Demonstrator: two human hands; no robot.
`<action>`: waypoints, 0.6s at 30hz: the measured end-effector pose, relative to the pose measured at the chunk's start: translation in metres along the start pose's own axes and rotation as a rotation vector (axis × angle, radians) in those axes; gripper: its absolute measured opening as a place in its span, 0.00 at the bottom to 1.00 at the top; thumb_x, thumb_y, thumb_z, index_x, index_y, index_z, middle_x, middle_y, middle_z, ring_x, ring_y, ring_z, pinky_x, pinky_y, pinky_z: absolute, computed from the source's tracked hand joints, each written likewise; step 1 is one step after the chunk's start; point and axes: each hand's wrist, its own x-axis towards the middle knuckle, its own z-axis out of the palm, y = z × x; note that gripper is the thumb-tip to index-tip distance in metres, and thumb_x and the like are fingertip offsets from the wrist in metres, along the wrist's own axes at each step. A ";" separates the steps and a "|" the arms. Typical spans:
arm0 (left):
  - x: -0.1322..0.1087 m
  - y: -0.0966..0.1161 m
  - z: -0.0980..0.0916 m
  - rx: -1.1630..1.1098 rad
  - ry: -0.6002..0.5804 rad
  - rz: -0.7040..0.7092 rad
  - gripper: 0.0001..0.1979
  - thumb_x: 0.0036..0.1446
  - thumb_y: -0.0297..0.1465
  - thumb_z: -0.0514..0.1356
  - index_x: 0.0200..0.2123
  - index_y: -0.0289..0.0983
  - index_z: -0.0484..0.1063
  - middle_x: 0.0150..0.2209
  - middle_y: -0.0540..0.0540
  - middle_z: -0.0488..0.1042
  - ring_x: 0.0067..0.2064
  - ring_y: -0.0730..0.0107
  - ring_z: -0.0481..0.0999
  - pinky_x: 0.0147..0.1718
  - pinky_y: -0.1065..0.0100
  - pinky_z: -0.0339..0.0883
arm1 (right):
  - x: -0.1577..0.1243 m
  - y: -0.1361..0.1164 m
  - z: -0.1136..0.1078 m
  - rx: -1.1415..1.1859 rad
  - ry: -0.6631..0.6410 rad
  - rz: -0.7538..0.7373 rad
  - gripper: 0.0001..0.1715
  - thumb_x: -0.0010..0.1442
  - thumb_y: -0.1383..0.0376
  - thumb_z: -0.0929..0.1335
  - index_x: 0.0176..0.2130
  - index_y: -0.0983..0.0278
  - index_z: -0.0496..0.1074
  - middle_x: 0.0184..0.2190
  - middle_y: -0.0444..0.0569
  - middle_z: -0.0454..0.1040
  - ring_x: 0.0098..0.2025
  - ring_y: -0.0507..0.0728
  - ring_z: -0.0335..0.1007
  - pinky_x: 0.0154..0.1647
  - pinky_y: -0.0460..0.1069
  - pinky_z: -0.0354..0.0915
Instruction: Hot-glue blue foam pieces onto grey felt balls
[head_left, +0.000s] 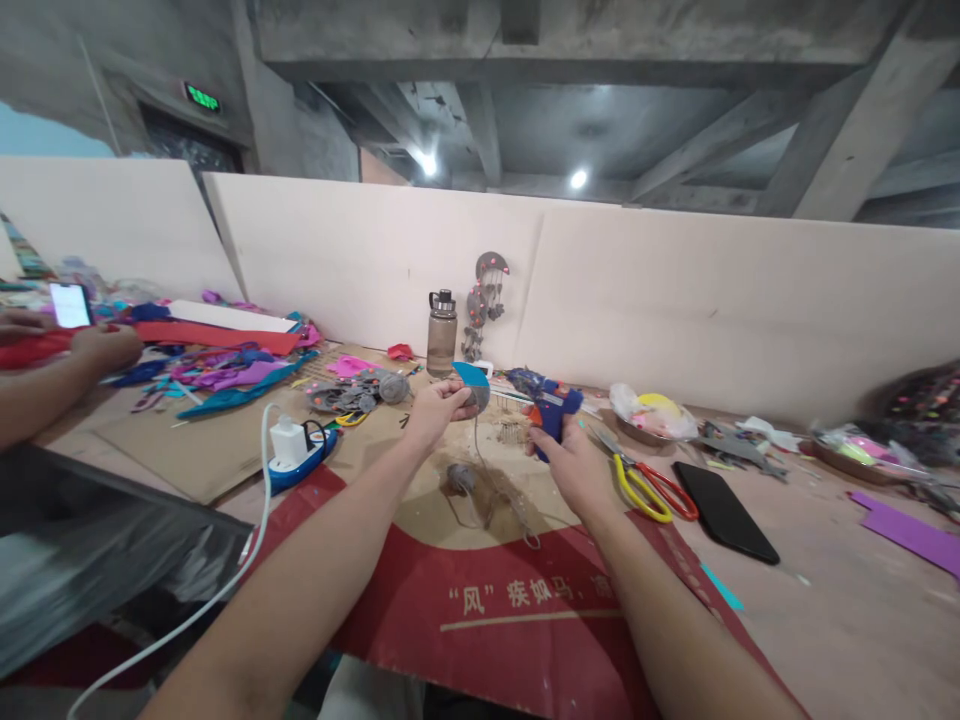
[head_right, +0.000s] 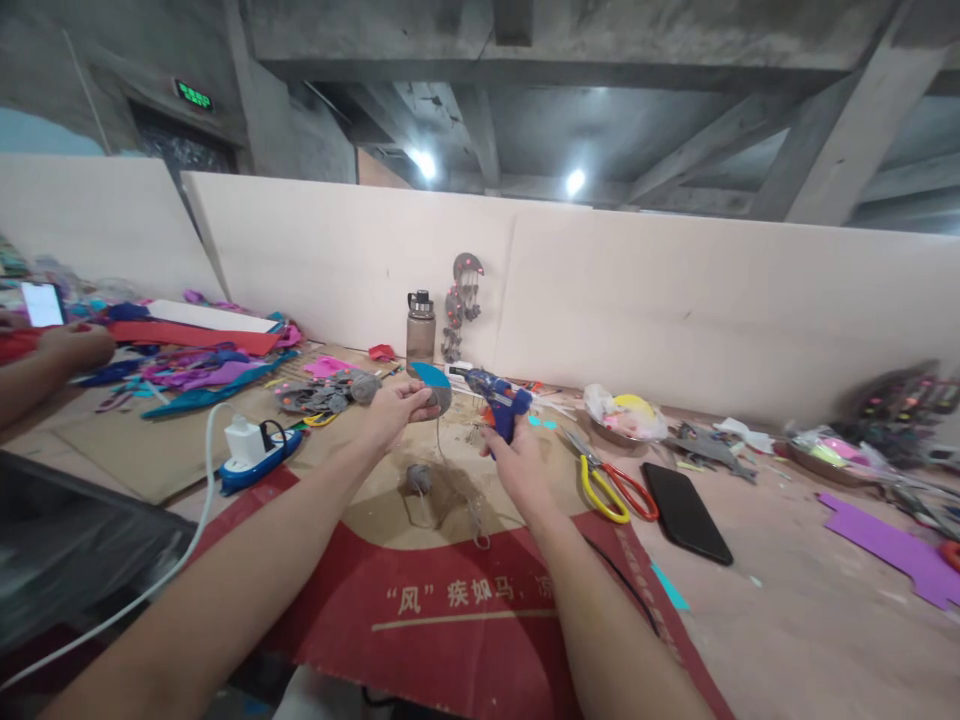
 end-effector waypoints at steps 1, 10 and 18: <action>-0.001 0.000 0.001 0.006 -0.001 -0.002 0.16 0.37 0.34 0.70 0.27 0.31 0.72 0.29 0.47 0.75 0.32 0.72 0.75 0.40 0.62 0.73 | -0.002 -0.004 0.002 0.025 -0.038 -0.004 0.16 0.54 0.58 0.64 0.41 0.64 0.67 0.28 0.45 0.72 0.27 0.53 0.66 0.32 0.48 0.63; 0.001 -0.006 0.003 0.064 -0.005 0.013 0.15 0.35 0.36 0.71 0.24 0.33 0.73 0.27 0.49 0.73 0.30 0.71 0.73 0.38 0.62 0.73 | -0.005 0.013 0.018 0.040 -0.125 -0.095 0.13 0.58 0.59 0.62 0.40 0.64 0.66 0.33 0.48 0.70 0.29 0.53 0.63 0.31 0.47 0.61; 0.000 -0.008 0.003 0.090 -0.021 0.015 0.14 0.37 0.36 0.69 0.26 0.32 0.74 0.28 0.48 0.74 0.30 0.71 0.74 0.38 0.62 0.73 | -0.006 0.009 0.018 -0.013 -0.083 -0.089 0.15 0.57 0.56 0.62 0.40 0.63 0.67 0.30 0.49 0.71 0.30 0.55 0.65 0.30 0.48 0.62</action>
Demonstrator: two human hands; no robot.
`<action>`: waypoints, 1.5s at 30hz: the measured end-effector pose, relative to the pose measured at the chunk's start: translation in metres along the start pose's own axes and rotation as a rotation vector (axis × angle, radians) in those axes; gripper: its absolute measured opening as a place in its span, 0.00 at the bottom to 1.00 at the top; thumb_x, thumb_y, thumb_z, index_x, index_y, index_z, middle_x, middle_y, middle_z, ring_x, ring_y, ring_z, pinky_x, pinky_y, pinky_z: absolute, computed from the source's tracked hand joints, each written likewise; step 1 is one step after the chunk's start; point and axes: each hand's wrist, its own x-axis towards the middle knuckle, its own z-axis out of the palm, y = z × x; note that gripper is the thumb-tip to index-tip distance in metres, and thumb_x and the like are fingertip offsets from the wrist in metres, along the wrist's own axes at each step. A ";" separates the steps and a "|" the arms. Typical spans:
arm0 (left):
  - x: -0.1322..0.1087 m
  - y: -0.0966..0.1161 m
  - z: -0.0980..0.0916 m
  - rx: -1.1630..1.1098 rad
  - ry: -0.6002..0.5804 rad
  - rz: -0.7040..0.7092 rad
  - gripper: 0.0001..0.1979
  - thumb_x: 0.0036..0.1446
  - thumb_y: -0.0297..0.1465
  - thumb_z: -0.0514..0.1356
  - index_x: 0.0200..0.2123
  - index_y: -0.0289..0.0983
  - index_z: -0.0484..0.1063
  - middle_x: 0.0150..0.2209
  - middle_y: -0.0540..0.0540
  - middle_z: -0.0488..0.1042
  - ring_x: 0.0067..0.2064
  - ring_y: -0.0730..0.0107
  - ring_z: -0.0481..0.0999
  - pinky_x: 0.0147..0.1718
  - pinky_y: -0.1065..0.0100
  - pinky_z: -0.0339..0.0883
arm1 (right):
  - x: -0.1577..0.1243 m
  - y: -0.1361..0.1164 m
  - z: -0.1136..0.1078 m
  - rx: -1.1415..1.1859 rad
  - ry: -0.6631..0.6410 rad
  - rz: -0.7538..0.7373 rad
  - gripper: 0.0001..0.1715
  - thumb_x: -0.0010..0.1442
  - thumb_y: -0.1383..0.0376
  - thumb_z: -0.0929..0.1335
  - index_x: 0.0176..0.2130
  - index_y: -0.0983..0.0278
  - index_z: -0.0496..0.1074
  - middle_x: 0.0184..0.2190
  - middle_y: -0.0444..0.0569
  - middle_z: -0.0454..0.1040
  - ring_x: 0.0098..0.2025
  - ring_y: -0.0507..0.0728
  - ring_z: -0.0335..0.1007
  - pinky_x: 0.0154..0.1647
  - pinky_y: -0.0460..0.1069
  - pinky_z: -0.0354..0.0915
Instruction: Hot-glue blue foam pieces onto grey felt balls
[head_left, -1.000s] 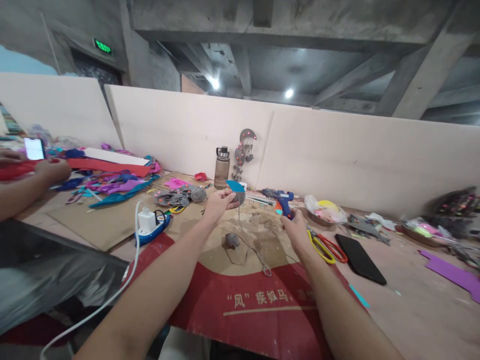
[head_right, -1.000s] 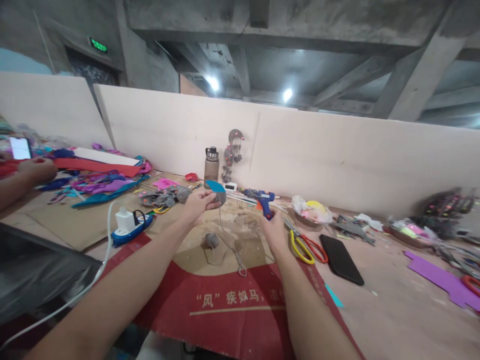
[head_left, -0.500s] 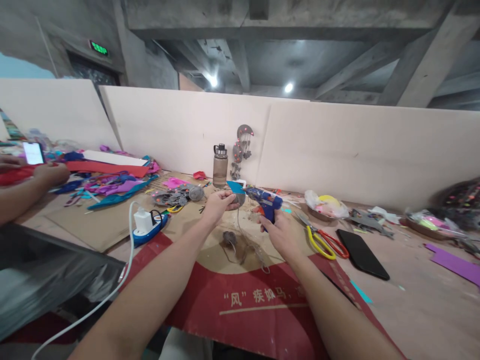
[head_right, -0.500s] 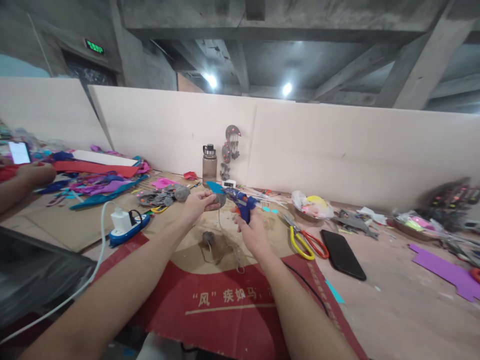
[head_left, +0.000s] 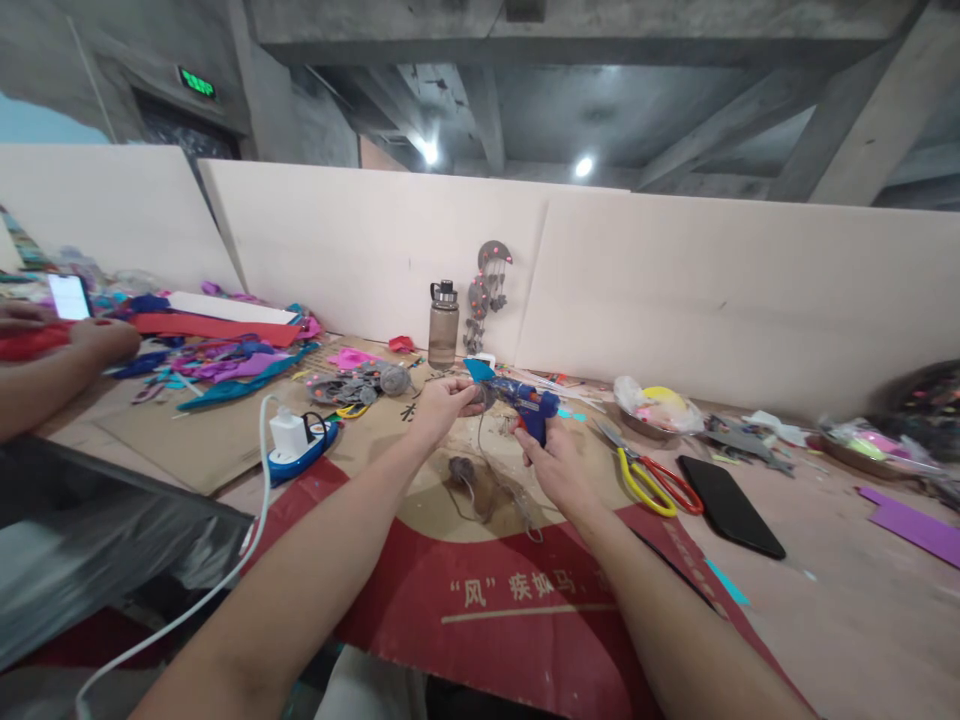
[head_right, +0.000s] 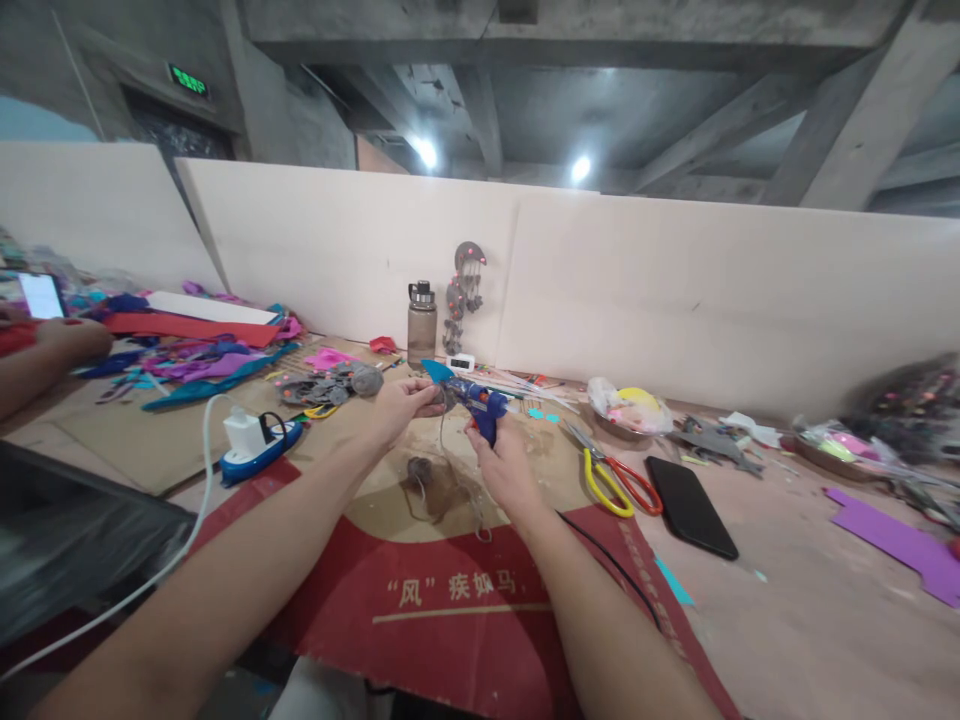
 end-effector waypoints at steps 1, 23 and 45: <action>0.000 0.000 0.000 0.001 -0.004 0.004 0.14 0.38 0.36 0.69 0.27 0.32 0.75 0.28 0.48 0.74 0.30 0.71 0.74 0.38 0.62 0.73 | 0.000 0.000 0.000 0.001 0.003 -0.004 0.15 0.57 0.56 0.62 0.39 0.63 0.67 0.30 0.48 0.71 0.29 0.55 0.65 0.30 0.48 0.62; 0.001 0.000 -0.001 -0.002 0.002 0.013 0.12 0.40 0.35 0.68 0.26 0.32 0.74 0.28 0.48 0.74 0.30 0.72 0.74 0.39 0.63 0.73 | 0.001 0.005 0.001 -0.021 0.009 0.020 0.16 0.57 0.55 0.63 0.40 0.64 0.67 0.28 0.48 0.71 0.29 0.55 0.65 0.30 0.49 0.61; -0.005 0.011 0.002 -0.021 0.044 0.044 0.13 0.40 0.35 0.69 0.26 0.32 0.74 0.29 0.46 0.75 0.32 0.70 0.75 0.40 0.61 0.73 | 0.000 0.003 -0.002 -0.073 0.025 0.042 0.17 0.57 0.55 0.62 0.40 0.64 0.66 0.25 0.46 0.69 0.28 0.56 0.65 0.30 0.49 0.59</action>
